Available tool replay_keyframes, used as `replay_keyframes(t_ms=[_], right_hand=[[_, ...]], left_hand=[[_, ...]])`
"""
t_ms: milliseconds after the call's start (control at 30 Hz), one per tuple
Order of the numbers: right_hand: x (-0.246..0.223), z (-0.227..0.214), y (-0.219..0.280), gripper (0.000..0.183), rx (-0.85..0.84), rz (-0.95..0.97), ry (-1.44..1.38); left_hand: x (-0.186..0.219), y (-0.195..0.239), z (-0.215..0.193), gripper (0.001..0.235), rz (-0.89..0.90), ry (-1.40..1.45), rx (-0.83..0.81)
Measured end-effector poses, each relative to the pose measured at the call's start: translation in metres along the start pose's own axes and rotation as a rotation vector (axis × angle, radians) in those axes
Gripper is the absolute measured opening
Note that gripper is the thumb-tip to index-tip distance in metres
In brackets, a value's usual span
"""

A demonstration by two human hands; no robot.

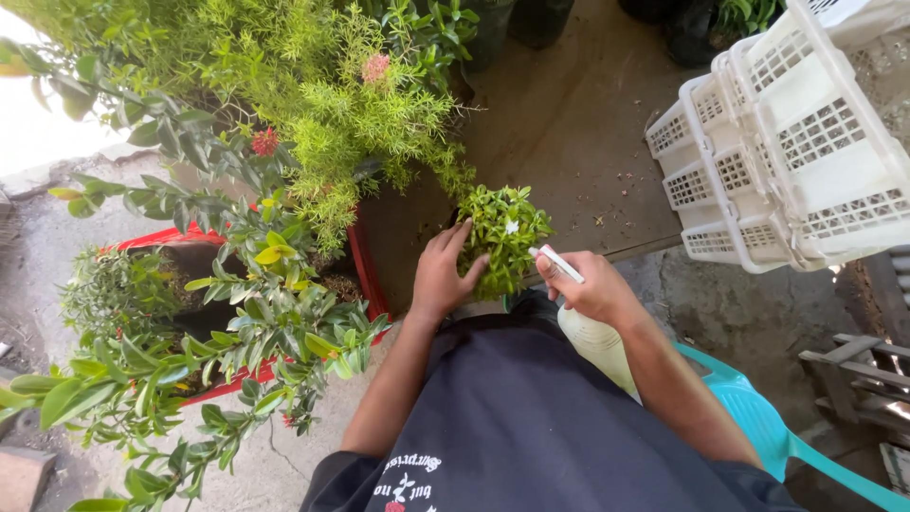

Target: The person takes potted plants out of a red crate and sprays their leaves with a spray bottle. They refill the spray bottle by pouring liquid from a white jug into it, reattach the nozzle, and continue spraying and turning the plants before setting them down.

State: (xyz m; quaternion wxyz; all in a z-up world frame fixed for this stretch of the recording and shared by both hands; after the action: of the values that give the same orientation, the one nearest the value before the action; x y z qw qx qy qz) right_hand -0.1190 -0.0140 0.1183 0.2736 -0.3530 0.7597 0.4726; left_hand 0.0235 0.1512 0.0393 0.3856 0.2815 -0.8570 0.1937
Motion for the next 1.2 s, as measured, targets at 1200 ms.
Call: replay_keyframes(t_ms=[1200], right_hand=[[-0.069, 0.046, 0.02, 0.062, -0.121, -0.331, 0.332]], left_hand=[[0.099, -0.004, -0.014, 0.095, -0.027, 1.942, -0.399]])
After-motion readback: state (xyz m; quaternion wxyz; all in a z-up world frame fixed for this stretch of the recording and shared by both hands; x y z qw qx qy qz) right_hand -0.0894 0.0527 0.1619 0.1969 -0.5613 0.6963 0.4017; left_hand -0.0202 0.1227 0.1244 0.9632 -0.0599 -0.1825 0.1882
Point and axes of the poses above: each hand's wrist, its own y-axis away from the middle knuckle, its own z-axis out of the palm, x = y × z, the point moved 8 cm from there along -y, towards the middle knuckle, and after that the axes turned 7 degrees about -x, right-handed, at the moved point
